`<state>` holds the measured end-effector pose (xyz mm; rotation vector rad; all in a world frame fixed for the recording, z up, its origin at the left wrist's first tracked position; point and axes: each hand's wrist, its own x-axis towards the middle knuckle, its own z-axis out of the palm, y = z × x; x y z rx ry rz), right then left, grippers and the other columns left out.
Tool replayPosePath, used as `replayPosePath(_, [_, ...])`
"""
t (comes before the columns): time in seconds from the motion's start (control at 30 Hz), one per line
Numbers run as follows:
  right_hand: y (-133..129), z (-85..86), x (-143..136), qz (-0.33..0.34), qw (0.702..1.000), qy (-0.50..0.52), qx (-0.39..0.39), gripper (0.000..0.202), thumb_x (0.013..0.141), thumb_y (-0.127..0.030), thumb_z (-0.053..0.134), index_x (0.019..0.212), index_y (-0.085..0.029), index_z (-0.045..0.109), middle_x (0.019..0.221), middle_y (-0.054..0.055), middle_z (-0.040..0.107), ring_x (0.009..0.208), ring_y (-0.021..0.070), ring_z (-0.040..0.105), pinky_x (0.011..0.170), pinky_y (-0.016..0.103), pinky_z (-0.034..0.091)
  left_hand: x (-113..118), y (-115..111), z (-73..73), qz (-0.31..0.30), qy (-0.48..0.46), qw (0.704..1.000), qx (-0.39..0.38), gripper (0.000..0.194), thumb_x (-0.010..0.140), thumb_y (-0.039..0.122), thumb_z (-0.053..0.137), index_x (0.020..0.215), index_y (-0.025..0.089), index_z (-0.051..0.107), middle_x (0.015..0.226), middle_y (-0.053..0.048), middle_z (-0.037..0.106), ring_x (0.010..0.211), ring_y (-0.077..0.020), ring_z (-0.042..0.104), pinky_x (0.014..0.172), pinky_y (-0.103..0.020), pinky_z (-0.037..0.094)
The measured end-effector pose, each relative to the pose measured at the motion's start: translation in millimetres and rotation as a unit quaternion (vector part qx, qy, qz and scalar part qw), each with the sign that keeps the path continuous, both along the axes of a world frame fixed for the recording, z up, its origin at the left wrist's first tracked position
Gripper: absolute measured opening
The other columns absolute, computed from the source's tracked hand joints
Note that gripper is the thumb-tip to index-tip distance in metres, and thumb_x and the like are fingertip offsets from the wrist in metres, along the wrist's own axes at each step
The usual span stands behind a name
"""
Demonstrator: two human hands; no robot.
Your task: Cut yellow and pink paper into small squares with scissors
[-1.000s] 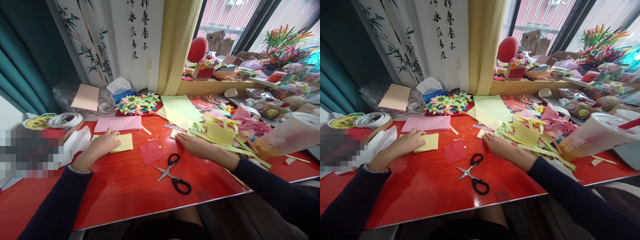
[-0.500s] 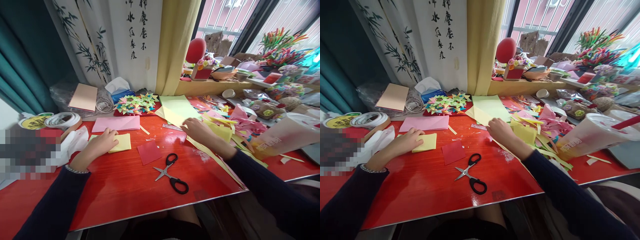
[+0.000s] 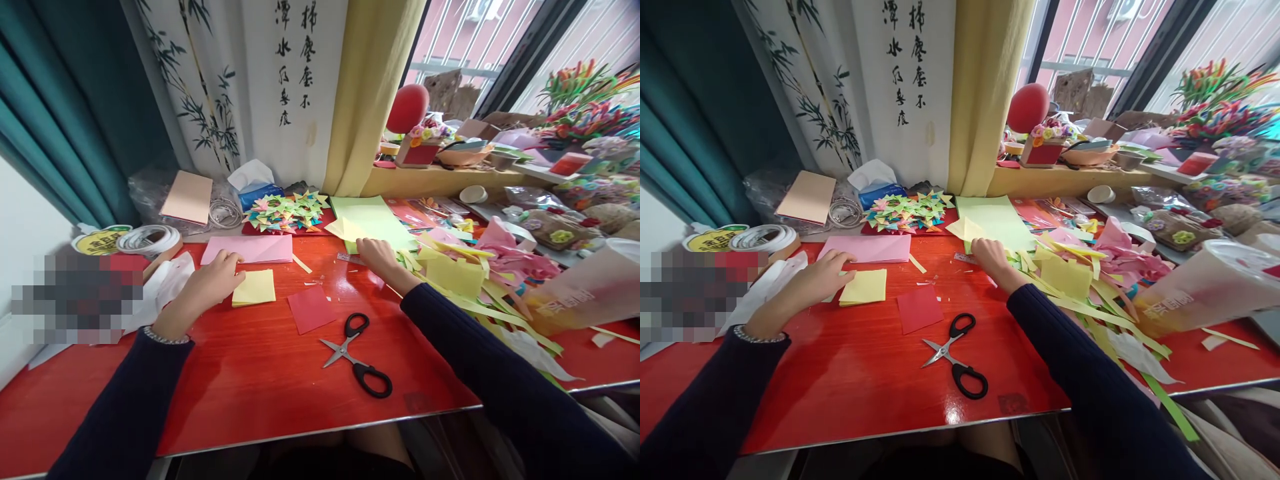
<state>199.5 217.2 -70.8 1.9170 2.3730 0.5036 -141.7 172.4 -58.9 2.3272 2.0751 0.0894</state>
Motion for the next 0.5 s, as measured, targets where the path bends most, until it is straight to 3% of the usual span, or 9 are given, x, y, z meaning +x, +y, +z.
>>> replayPosePath(0.1, [-12, 17.5, 0, 0.007, 0.998, 0.006, 0.065, 0.032, 0.089, -0.007, 0.030, 0.113, -0.008, 0.051, 0.099, 0.017, 0.061, 0.090, 0.0232, 0.056, 0.065, 0.029, 0.038, 8, -6, 7.4, 0.012, -0.007, 0.996, 0.084, 0.037, 0.084, 0.032, 0.033, 0.115, 0.020, 0.050, 0.120, -0.010, 0.050, 0.093, -0.0275, 0.059, 0.071, -0.036, 0.046])
replayPosePath(0.2, [-26, 38.4, -4, 0.044, 0.979, 0.087, 0.177, 0.038, 0.092, -0.012, 0.024, 0.122, -0.011, 0.047, 0.104, 0.016, 0.058, 0.095, 0.0231, 0.052, 0.070, 0.030, 0.039, 20, -12, 14.9, -0.008, -0.084, 0.986, 0.147, 0.033, 0.085, 0.034, 0.036, 0.109, 0.021, 0.054, 0.117, -0.007, 0.052, 0.092, -0.0242, 0.058, 0.075, -0.034, 0.045])
replayPosePath(0.3, [-41, 52.4, -15, 0.092, 0.926, 0.286, 0.227, 0.037, 0.093, -0.018, 0.025, 0.121, -0.013, 0.050, 0.105, 0.013, 0.059, 0.095, 0.0210, 0.053, 0.075, 0.031, 0.041, 33, -17, 20.4, -0.064, -0.259, 0.960, 0.089, 0.033, 0.083, 0.041, 0.042, 0.104, 0.020, 0.056, 0.109, -0.006, 0.057, 0.081, -0.0177, 0.057, 0.072, -0.030, 0.044])
replayPosePath(0.37, [-51, 53.5, -24, 0.110, 0.877, 0.432, 0.178, 0.034, 0.092, -0.023, 0.030, 0.116, -0.016, 0.053, 0.102, 0.010, 0.060, 0.092, 0.0191, 0.054, 0.078, 0.032, 0.042, 43, -22, 22.4, -0.082, -0.391, 0.917, -0.014, 0.039, 0.081, 0.047, 0.047, 0.107, 0.019, 0.054, 0.105, -0.007, 0.059, 0.065, -0.0127, 0.053, 0.057, -0.025, 0.042])
replayPosePath(0.43, [-60, 48.4, -34, 0.125, 0.824, 0.547, 0.078, 0.031, 0.089, -0.027, 0.037, 0.112, -0.017, 0.055, 0.096, 0.007, 0.062, 0.087, 0.0175, 0.056, 0.078, 0.033, 0.044, 53, -29, 22.9, -0.085, -0.494, 0.859, -0.105, 0.045, 0.078, 0.050, 0.051, 0.111, 0.018, 0.052, 0.100, -0.008, 0.060, 0.051, -0.0085, 0.046, 0.045, -0.022, 0.035])
replayPosePath(0.5, [-69, 40.7, -42, 0.139, 0.770, 0.622, -0.034, 0.032, 0.085, -0.030, 0.044, 0.111, -0.017, 0.056, 0.091, 0.005, 0.062, 0.083, 0.0160, 0.056, 0.075, 0.031, 0.045, 62, -35, 22.2, -0.085, -0.565, 0.809, -0.141, 0.045, 0.076, 0.047, 0.056, 0.109, 0.017, 0.052, 0.086, -0.005, 0.061, 0.045, -0.0061, 0.041, 0.041, -0.021, 0.031])
